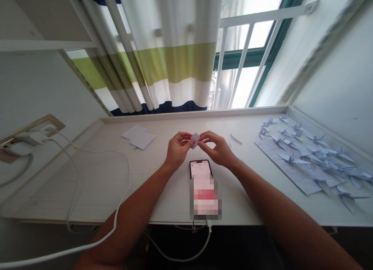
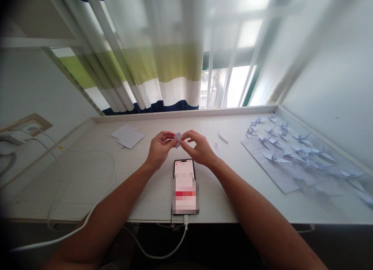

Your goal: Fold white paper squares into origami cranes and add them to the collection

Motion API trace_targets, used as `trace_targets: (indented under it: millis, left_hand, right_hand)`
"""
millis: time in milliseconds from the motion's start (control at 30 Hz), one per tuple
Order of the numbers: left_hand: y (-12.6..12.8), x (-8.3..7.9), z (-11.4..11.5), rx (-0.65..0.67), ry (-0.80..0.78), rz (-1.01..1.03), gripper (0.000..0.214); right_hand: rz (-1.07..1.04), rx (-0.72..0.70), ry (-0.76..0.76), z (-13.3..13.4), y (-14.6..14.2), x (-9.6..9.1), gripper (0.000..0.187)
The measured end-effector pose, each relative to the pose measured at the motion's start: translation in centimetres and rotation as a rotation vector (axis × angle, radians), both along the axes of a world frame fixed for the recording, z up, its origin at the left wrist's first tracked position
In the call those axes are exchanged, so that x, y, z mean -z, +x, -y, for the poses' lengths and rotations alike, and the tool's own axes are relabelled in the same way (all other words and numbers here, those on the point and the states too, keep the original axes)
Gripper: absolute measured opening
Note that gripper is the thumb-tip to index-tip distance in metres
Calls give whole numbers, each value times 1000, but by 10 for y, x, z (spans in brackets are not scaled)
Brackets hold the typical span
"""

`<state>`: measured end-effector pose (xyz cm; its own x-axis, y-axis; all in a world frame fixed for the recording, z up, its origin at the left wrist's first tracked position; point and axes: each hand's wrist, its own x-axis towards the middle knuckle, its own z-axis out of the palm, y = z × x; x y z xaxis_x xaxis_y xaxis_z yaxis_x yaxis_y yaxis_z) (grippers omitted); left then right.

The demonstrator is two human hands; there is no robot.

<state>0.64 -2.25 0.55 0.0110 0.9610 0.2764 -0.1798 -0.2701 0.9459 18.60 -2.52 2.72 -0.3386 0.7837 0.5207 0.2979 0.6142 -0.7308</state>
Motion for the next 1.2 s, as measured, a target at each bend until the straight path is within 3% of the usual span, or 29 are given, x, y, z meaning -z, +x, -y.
trace_targets:
  millis: [133, 333, 533, 767, 933, 1200]
  left_hand:
    - [1, 1, 0, -7, -12, 2, 35]
    - [4, -4, 6, 99, -1, -14, 39]
    - [6, -6, 11, 120, -12, -56, 37]
    - [9, -5, 10, 70, -14, 41, 43]
    - [7, -7, 9, 66, -53, 17, 56]
    - [4, -6, 7, 40, -96, -42, 43]
  right_hand:
    - [-37, 81, -52, 0, -3, 2, 21]
    - [-193, 140, -127, -3, -5, 5, 22]
    - [-243, 94, -197, -3, -5, 4, 29]
    - [-348, 91, -236, -6, -4, 8, 41]
    - [-346, 21, -274, -9, -4, 13, 34]
    - [-388, -31, -363, -8, -7, 16, 32]
